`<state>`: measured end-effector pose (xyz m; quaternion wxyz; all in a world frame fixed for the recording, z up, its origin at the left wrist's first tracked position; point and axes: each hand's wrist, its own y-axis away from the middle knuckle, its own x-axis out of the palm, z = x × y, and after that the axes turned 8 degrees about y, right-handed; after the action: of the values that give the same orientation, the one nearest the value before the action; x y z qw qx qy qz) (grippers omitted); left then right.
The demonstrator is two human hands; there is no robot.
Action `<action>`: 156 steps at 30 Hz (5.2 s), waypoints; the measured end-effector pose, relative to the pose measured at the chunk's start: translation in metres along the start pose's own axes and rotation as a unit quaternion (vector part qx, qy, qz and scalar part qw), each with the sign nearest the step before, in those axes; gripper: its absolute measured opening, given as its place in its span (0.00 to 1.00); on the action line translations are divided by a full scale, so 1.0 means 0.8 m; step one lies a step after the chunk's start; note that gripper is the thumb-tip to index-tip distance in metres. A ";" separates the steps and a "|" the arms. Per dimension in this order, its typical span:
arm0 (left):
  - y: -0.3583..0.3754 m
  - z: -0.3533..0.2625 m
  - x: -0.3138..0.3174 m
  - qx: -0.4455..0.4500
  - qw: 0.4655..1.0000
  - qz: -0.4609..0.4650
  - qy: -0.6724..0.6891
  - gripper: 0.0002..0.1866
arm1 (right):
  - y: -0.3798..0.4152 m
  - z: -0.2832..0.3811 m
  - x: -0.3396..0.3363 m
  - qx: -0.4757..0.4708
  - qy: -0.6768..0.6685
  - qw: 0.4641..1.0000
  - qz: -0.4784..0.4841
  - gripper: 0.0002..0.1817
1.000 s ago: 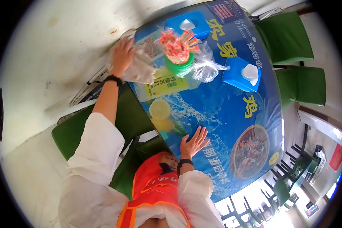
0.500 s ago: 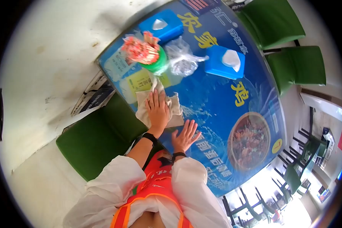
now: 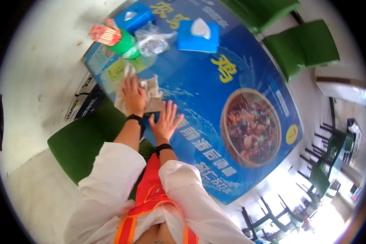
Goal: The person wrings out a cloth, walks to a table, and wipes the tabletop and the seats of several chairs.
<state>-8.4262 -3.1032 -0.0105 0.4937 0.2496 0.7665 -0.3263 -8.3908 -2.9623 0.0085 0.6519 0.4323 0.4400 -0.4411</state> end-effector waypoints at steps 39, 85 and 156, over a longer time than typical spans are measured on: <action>0.196 -0.373 0.076 0.351 0.931 0.085 0.051 0.23 | 0.255 -0.485 -0.083 0.380 -0.021 0.923 -0.063 0.37; 0.179 -0.295 0.073 -0.009 0.997 -0.042 -0.064 0.23 | 0.241 -0.479 -0.073 0.354 0.072 0.931 -0.060 0.36; 0.180 -0.294 0.064 -0.003 0.999 0.031 -0.012 0.26 | 0.153 -0.327 -0.061 -0.200 0.047 0.976 0.072 0.35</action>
<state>-8.4842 -2.8287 -0.0233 0.5139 0.2680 0.7532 -0.3111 -8.3348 -2.6749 0.0140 0.7339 0.3435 0.5171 -0.2755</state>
